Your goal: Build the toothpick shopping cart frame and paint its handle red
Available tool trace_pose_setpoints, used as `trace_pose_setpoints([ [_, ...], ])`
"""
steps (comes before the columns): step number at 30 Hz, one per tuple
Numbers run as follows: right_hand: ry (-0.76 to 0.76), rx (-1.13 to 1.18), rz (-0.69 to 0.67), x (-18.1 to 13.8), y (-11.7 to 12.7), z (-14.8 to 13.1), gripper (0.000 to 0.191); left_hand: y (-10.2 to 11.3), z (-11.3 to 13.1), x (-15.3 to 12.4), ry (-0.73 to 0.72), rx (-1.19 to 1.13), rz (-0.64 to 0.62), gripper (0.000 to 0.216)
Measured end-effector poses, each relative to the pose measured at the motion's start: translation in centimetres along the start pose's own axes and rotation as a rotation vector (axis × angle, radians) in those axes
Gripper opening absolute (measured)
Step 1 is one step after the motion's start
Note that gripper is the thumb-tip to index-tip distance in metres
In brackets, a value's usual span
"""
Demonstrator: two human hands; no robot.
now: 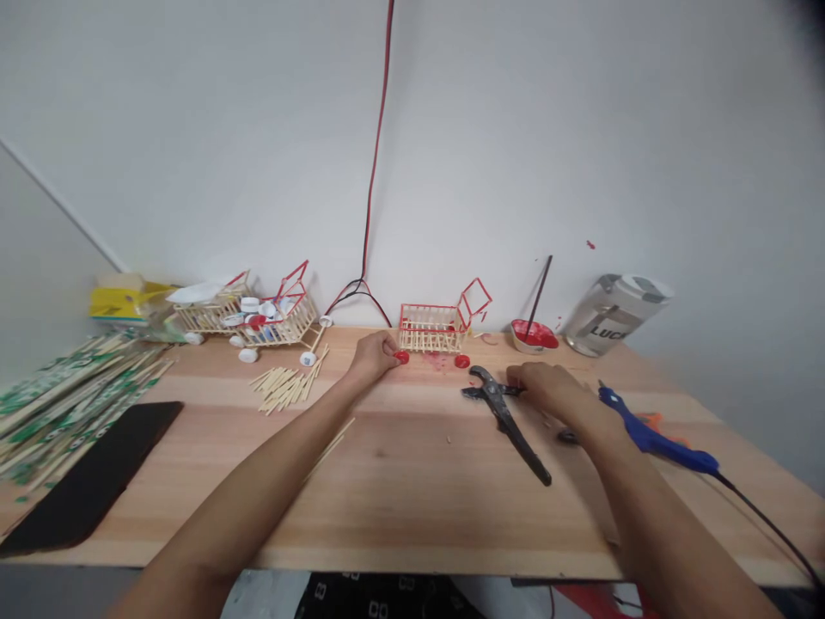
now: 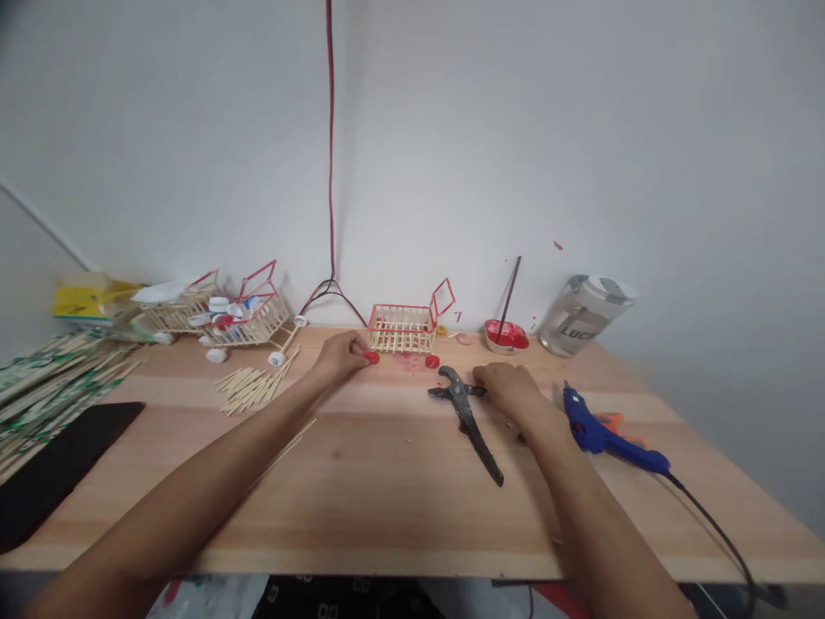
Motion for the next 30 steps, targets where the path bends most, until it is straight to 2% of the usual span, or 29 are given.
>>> trace_pose_setpoints([
  [4,-0.009,0.045,0.02,0.0,-0.1,-0.2,0.03,-0.1,0.6,-0.1,0.003,0.01,0.004,0.017],
  [8,0.03,0.192,0.158,0.7,0.4,-0.8,0.029,0.0,0.9,-0.2,0.006,0.016,-0.004,0.018],
  [11,0.005,0.263,0.223,2.5,0.8,-1.5,0.03,0.0,0.9,-0.2,0.002,0.016,-0.016,0.017],
  [13,-0.044,0.284,0.264,4.2,0.9,-1.9,0.037,0.0,0.7,-0.1,0.002,0.015,-0.032,0.017],
  [17,-0.054,0.274,0.298,7.5,0.7,-3.1,0.043,0.1,0.2,0.0,0.023,0.039,-0.031,0.023],
  [25,-0.082,0.174,0.347,9.8,-0.6,-4.8,0.033,2.8,-0.4,-1.6,0.041,0.074,0.011,0.036],
  [30,-0.084,0.165,0.389,10.1,-0.6,-4.4,0.027,4.4,-0.5,-3.6,0.025,0.067,0.007,0.028],
])
Point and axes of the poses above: each hand's wrist, its own x-axis towards the middle knuckle, its own y-axis out of the back of the hand, z = x × y, the point moved 1 cm from there along x, towards the middle knuckle, and after that the axes turned 10 degrees about -y, right-handed, at the moved point
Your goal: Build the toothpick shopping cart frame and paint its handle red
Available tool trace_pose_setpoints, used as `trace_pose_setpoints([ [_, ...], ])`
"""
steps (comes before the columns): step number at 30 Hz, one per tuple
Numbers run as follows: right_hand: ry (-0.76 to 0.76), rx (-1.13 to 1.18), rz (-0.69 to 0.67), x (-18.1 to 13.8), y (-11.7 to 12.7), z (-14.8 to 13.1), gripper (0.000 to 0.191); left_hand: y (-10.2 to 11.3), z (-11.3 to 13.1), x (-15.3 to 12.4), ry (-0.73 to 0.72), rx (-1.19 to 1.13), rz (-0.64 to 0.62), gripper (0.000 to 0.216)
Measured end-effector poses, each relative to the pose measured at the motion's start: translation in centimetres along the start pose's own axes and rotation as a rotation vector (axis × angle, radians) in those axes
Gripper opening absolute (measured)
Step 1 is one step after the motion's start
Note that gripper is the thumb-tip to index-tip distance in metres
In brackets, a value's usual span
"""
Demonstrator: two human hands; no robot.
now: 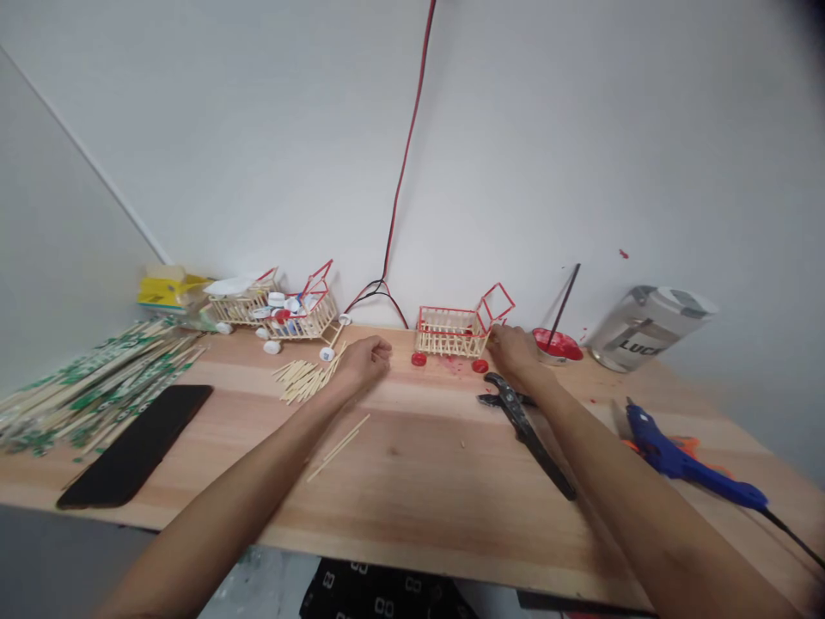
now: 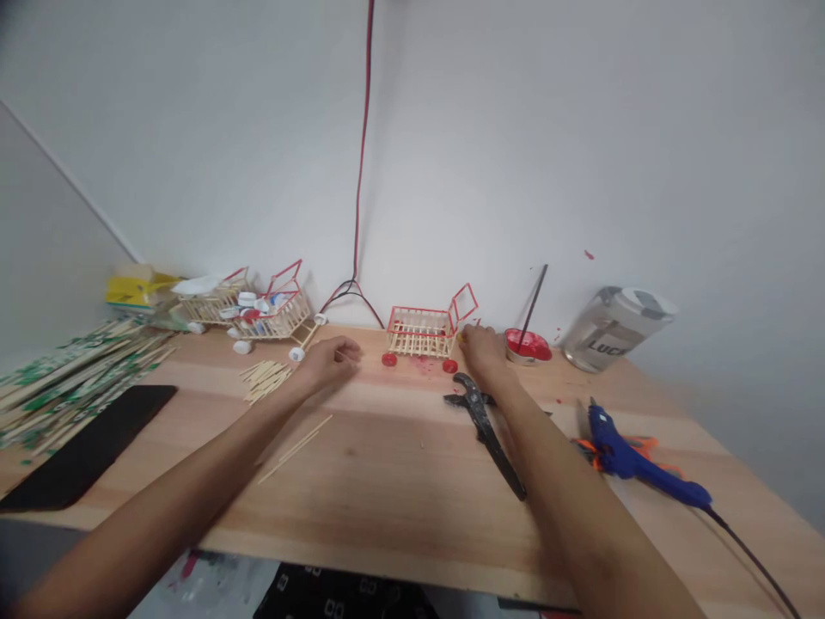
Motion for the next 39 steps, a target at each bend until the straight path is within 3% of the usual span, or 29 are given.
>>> trace_pose_setpoints([
  [8,-0.033,0.005,0.002,0.9,0.0,0.1,0.028,0.5,-0.1,-1.8,-0.031,-0.105,0.006,0.025],
  [16,-0.011,0.01,-0.03,0.9,-0.2,0.0,0.036,-0.3,-2.4,-2.2,-0.013,-0.249,0.025,0.019],
  [24,-0.028,-0.023,-0.167,2.0,0.3,1.1,0.027,-0.3,-2.5,-2.5,-0.014,-0.287,0.016,0.02],
  [28,-0.012,-0.061,-0.176,2.3,0.8,1.6,0.033,0.0,-2.5,-2.4,-0.008,-0.275,0.007,0.021],
  [35,-0.004,-0.115,-0.189,0.6,-0.2,1.1,0.036,0.0,-2.7,-2.5,-0.013,-0.252,0.008,0.02],
  [39,0.031,-0.105,-0.191,-0.9,-0.2,1.5,0.026,0.2,-2.1,-2.7,-0.005,-0.223,-0.007,0.02],
])
Point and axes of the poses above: each hand's wrist, its own x-axis towards the middle knuckle, its own y-axis out of the back of the hand, z = x × y, the point moved 1 cm from there along x, towards the middle knuckle, and after that the axes turned 10 degrees about -y, right-handed, at the moved point
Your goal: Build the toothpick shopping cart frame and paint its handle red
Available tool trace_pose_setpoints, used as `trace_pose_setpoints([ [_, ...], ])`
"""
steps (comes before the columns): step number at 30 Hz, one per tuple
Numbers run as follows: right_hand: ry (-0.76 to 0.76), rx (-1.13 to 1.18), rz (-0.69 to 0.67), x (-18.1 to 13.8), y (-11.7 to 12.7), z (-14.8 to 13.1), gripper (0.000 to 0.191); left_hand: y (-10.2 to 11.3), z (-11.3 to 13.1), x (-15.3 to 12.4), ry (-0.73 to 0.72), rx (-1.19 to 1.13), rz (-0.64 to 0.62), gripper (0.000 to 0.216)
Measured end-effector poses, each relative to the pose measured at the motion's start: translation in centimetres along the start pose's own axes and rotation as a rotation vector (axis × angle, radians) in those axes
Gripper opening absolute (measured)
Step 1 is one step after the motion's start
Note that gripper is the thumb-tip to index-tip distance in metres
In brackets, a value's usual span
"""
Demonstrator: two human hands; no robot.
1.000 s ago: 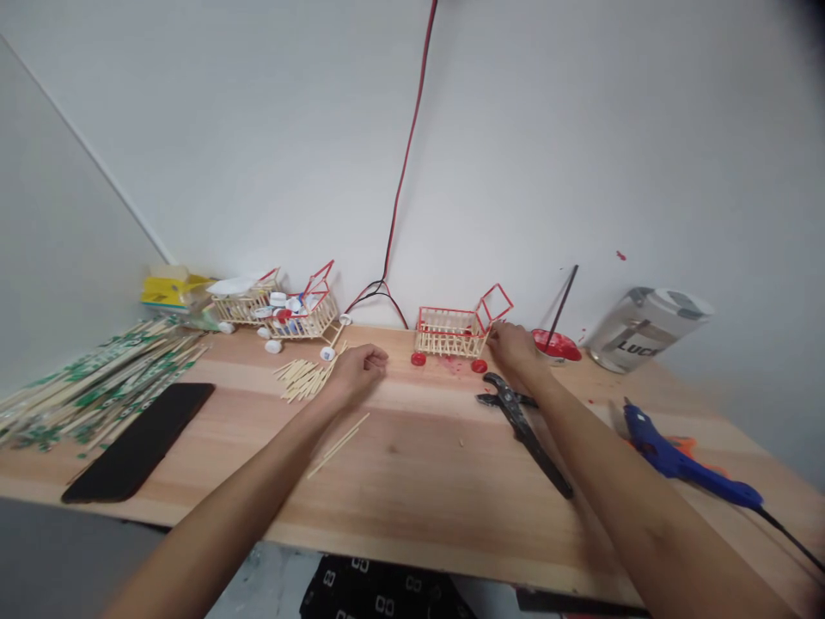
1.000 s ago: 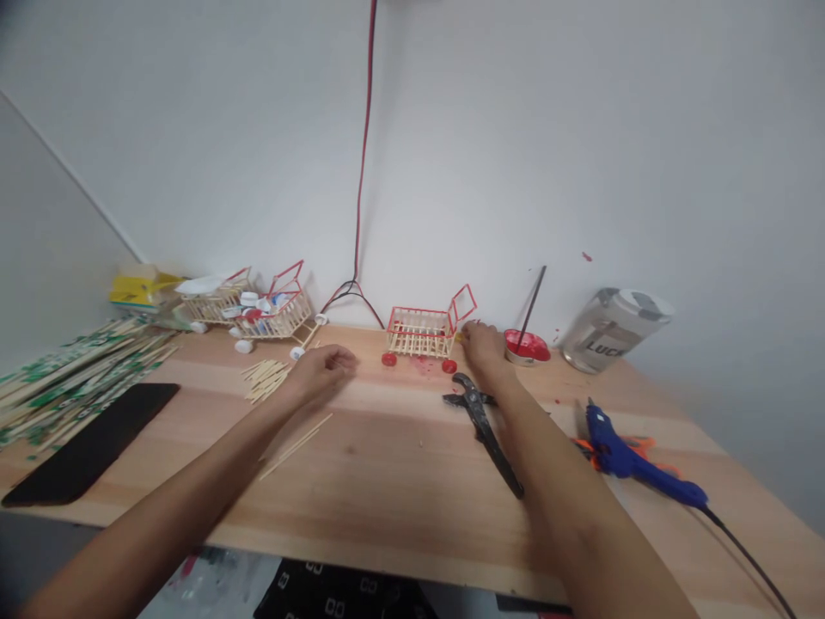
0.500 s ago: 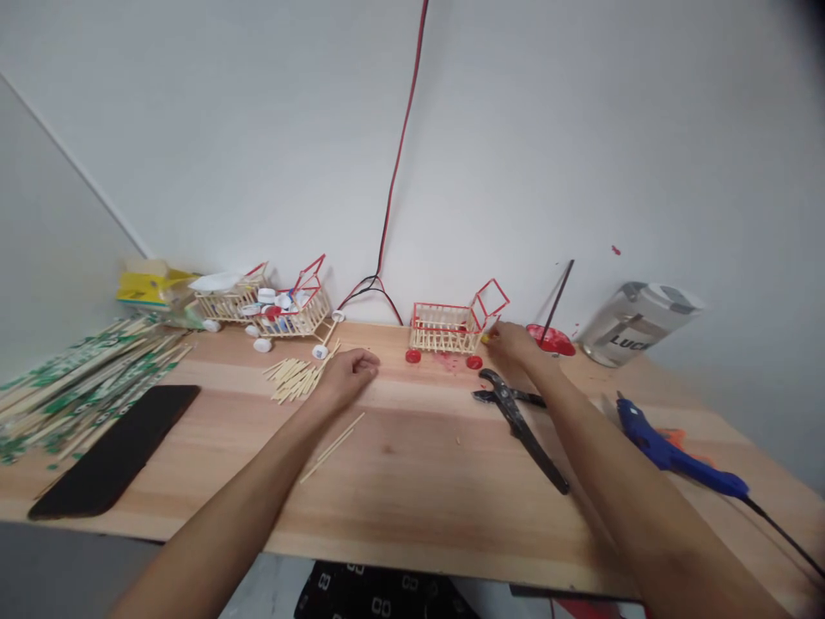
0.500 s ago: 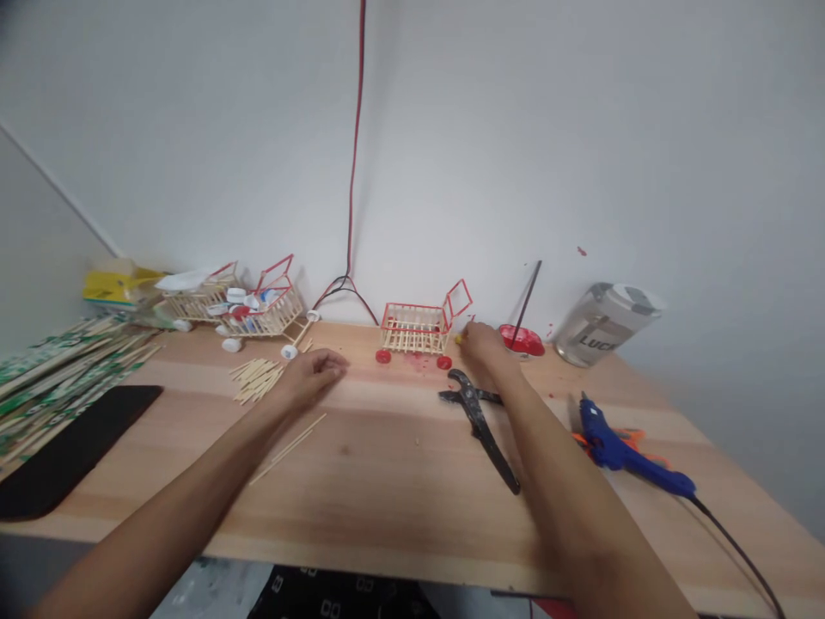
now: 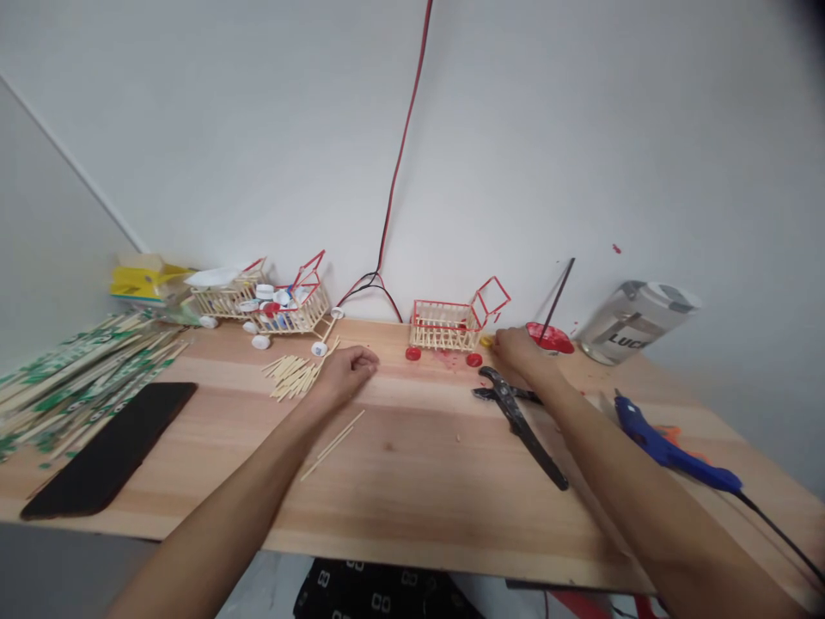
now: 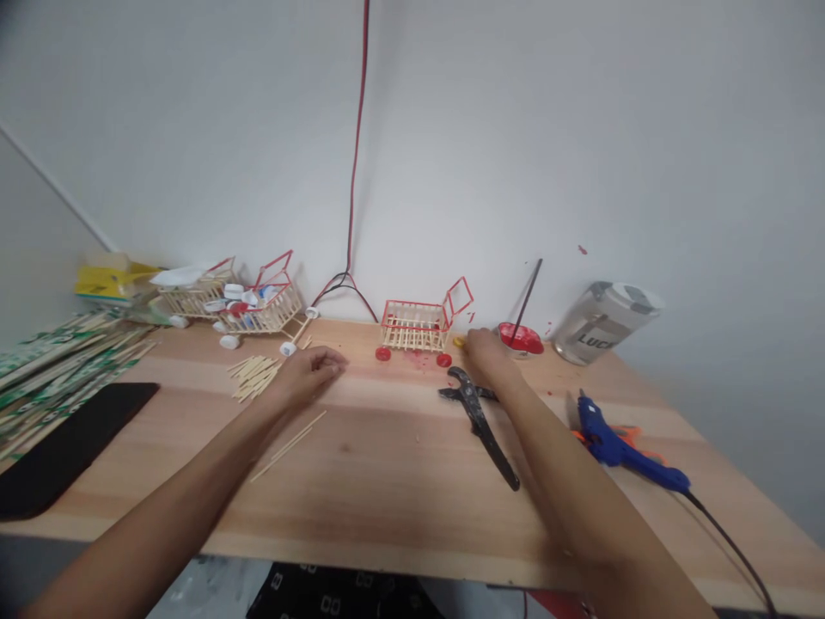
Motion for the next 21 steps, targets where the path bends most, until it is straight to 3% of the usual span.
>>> trace_pose_setpoints([
  [8,-0.1,0.137,0.068,1.3,0.4,0.6,0.042,0.1,0.3,-0.1,-0.019,-0.018,0.005,0.021],
  [14,-0.036,0.19,0.026,2.7,-0.5,-0.1,0.031,0.2,0.3,-0.2,0.013,-0.054,0.027,0.02],
  [21,0.048,0.176,-0.058,1.7,0.2,0.8,0.039,-0.3,0.7,-0.6,-0.01,0.016,0.005,0.019],
])
Point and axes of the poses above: each hand's wrist, its own x-axis towards the middle knuckle, its own y-axis out of the back of the hand, z = x × y, the point moved 1 cm from there along x, towards the middle knuckle, and after that the axes turned 10 degrees about -y, right-handed, at the moved point
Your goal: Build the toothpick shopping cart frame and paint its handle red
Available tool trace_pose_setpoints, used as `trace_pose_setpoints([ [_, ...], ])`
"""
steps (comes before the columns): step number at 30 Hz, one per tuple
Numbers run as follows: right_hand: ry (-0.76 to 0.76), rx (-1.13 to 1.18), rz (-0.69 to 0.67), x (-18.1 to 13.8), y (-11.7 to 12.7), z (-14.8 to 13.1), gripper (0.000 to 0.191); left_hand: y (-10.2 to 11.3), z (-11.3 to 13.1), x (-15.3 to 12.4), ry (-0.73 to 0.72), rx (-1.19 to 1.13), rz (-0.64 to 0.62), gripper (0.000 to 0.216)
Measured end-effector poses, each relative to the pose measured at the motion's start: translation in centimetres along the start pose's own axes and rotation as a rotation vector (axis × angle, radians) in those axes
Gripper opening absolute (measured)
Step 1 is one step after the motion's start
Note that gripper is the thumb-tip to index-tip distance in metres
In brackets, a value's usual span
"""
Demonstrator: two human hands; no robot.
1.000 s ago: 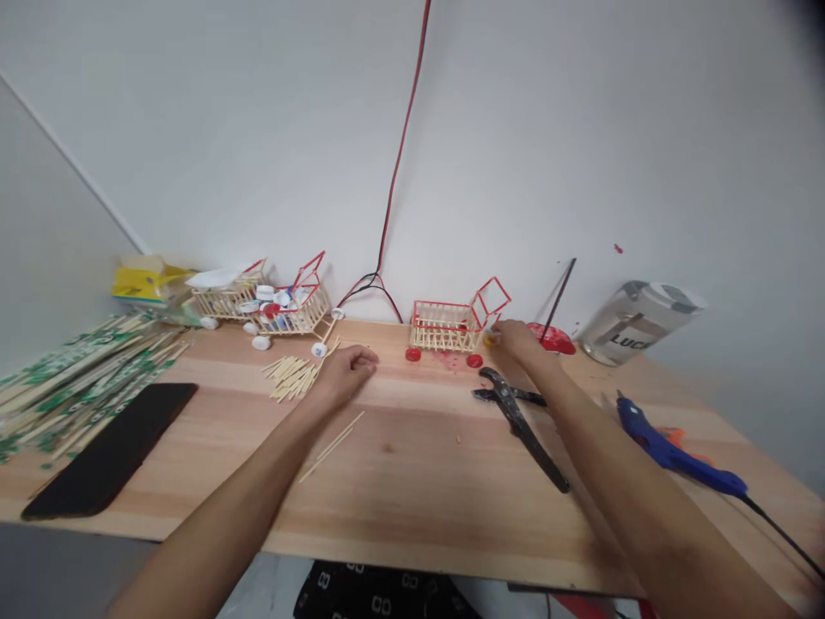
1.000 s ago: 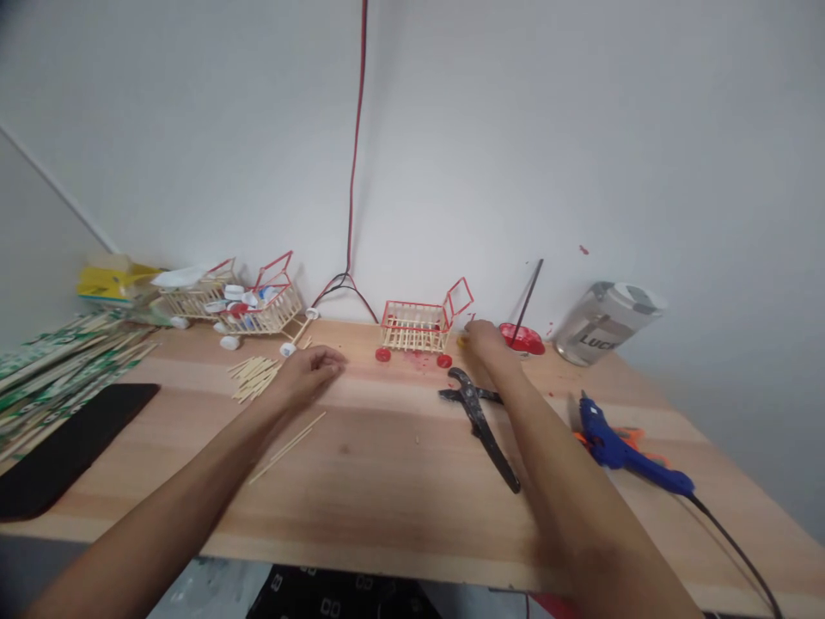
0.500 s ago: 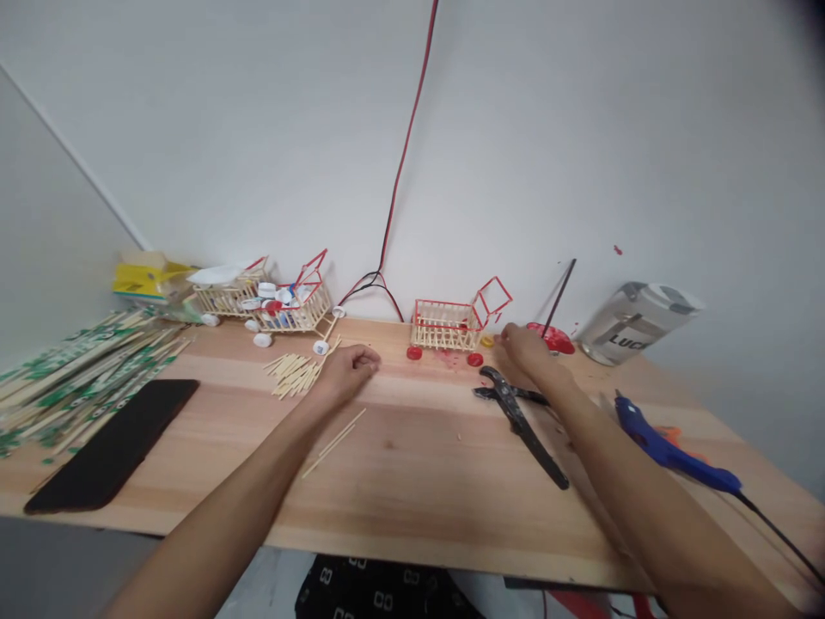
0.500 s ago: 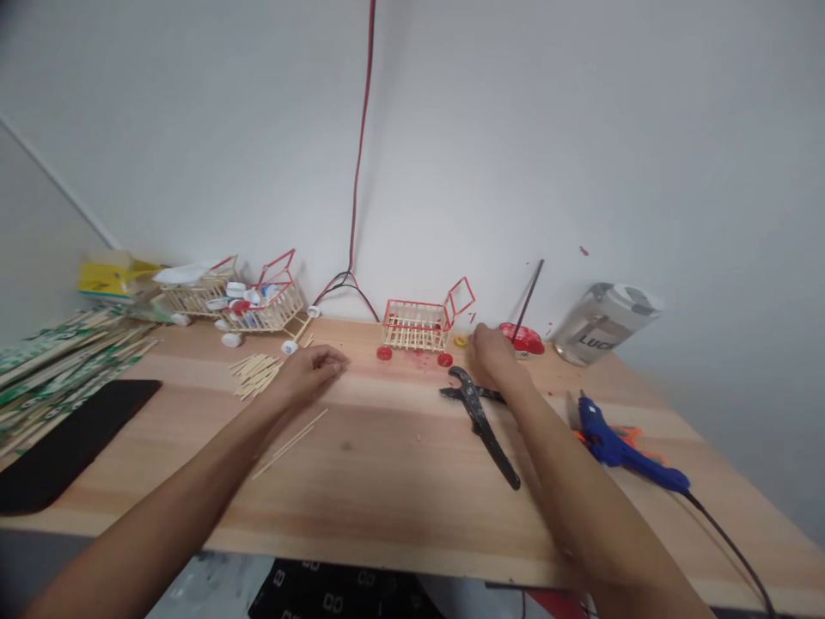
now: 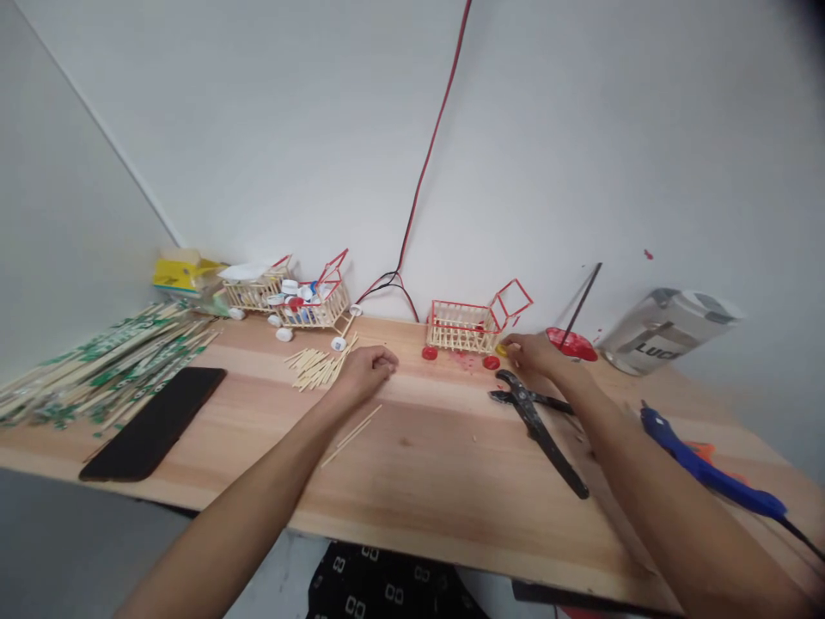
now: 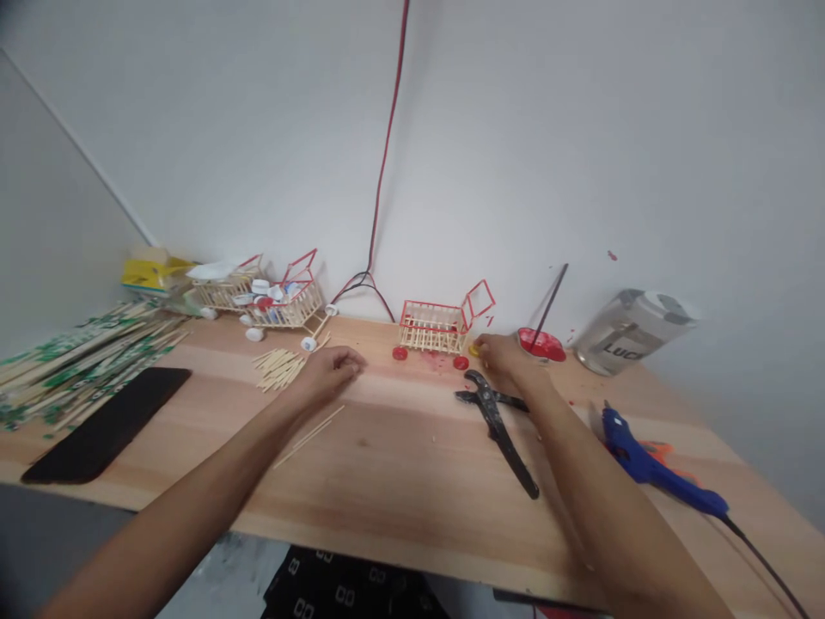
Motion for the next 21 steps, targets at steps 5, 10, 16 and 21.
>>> trace_pose_setpoints([
  [5,0.033,-0.042,-0.028,-0.6,0.3,0.0,0.043,0.0,-0.6,0.0,-0.032,-0.018,0.022,0.019],
  [10,0.0,-0.054,0.0,-0.9,0.0,-0.8,0.039,0.2,-0.6,0.1,-0.016,-0.01,0.011,0.019],
  [16,-0.065,0.003,0.039,-3.1,2.5,0.1,0.031,0.3,-0.3,0.1,0.024,-0.122,0.047,0.015],
  [21,0.039,0.241,0.025,-8.8,4.5,-0.1,0.024,-0.8,0.3,-0.4,0.172,-0.627,-0.001,0.01],
])
Point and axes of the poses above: each hand's wrist, its own x-axis towards the middle knuckle, its own y-axis out of the back of the hand, z = x × y, the point moved 1 cm from there along x, towards the middle knuckle, and after that the axes turned 10 degrees about -y, right-handed, at the moved point
